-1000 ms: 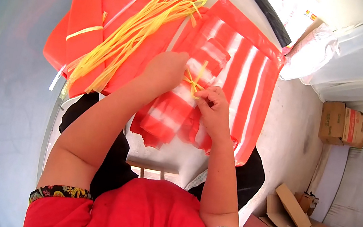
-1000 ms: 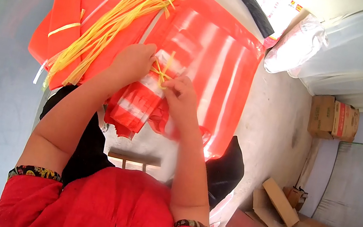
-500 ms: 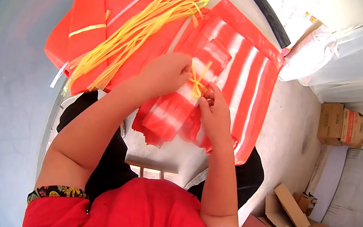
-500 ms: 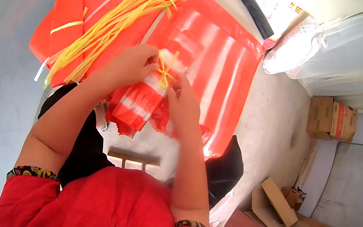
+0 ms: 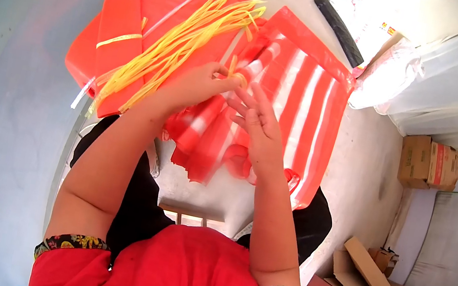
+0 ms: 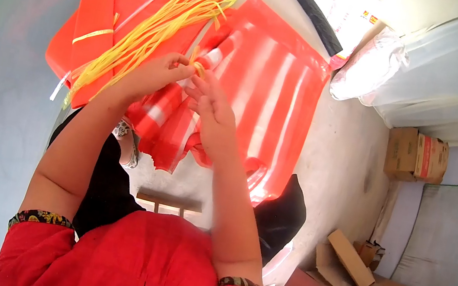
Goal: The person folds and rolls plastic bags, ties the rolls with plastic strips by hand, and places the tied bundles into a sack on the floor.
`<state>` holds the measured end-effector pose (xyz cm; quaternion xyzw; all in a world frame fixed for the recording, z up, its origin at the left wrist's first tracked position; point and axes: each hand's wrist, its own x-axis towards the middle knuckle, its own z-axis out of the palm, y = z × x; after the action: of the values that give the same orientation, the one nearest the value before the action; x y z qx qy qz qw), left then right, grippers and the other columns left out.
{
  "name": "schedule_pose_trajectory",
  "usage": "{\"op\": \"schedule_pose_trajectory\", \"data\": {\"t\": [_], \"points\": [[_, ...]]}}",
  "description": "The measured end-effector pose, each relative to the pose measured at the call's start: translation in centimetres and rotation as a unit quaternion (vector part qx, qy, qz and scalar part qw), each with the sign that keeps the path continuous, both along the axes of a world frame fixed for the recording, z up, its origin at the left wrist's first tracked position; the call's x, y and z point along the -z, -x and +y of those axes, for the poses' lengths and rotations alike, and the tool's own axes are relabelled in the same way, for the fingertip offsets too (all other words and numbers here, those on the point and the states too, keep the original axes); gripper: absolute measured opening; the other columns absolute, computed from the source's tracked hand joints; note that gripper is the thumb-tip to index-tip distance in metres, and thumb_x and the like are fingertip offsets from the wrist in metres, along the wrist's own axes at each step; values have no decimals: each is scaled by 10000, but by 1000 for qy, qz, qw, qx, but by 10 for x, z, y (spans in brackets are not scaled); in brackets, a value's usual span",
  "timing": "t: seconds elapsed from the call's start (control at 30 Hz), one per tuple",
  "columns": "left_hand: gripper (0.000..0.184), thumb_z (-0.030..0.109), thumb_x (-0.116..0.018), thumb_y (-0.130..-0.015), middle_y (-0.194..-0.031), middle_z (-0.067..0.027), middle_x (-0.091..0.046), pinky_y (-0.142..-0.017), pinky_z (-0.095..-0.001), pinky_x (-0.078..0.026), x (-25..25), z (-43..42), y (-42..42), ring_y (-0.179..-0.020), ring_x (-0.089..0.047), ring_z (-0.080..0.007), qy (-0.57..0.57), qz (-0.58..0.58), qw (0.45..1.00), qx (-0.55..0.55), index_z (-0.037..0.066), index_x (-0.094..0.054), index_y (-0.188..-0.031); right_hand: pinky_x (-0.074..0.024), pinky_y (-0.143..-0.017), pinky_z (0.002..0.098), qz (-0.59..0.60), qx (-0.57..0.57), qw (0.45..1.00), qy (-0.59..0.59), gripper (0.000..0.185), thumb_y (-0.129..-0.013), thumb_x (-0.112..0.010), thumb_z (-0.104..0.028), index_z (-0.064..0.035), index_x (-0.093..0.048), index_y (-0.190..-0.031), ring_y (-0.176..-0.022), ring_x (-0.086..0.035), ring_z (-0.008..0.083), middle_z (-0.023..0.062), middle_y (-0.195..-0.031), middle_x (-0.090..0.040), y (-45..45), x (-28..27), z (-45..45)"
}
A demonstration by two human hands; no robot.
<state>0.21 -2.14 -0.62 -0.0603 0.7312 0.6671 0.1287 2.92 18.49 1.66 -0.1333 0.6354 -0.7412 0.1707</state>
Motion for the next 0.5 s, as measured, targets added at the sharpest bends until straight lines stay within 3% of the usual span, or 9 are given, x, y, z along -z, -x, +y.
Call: {"op": "schedule_pose_trajectory", "data": {"t": [0.1, 0.2, 0.3, 0.4, 0.5], "points": [[579, 271, -702, -969, -1198, -126, -665, -902, -319, -541, -2, -12, -6, -1058, -647, -170, -46, -33, 998, -4, 3, -524, -1451, -502, -1095, 375, 42, 33, 996, -67, 473, -1105, -536, -124, 5, -456, -1552, -1305, -621, 259, 188, -1494, -582, 5, 16, 1], [582, 168, -651, -959, -1247, -132, -655, -907, -325, -564, -2, -17, -10, -1076, -657, -173, -79, -69, 994, -14, 3, -491, -1493, -475, -1126, 373, 5, 104, 985, -135, 479, -1111, -526, -182, -3, -471, -1552, -1352, -594, 251, 158, -1531, -559, 7, 27, 8], [567, 113, -612, -943, -1283, -132, -657, -920, -345, -585, -10, -19, -13, -1107, -674, -196, -127, -84, 988, -23, 1, -504, -1488, -463, -1140, 364, -38, 99, 985, -134, 529, -1097, -546, -179, 4, -425, -1579, -1343, -594, 245, 142, -1507, -574, 5, 28, 11], [536, 84, -589, -942, -1312, -133, -662, -947, -362, -596, -26, -18, -20, -1144, -686, -223, -191, -100, 976, -21, 8, -529, -1469, -476, -1133, 385, -96, 96, 988, -77, 630, -1092, -567, -181, -7, -302, -1637, -1330, -599, 250, 152, -1473, -589, 2, 20, 4], [487, 102, -596, -970, -1321, -132, -668, -973, -375, -599, -30, -10, -22, -1172, -687, -230, -305, -132, 943, 5, 18, -550, -1448, -496, -1110, 396, -143, 123, 977, 96, 784, -1071, -614, -155, -40, -137, -1684, -1328, -597, 257, 173, -1469, -582, 10, 33, 4]]}}
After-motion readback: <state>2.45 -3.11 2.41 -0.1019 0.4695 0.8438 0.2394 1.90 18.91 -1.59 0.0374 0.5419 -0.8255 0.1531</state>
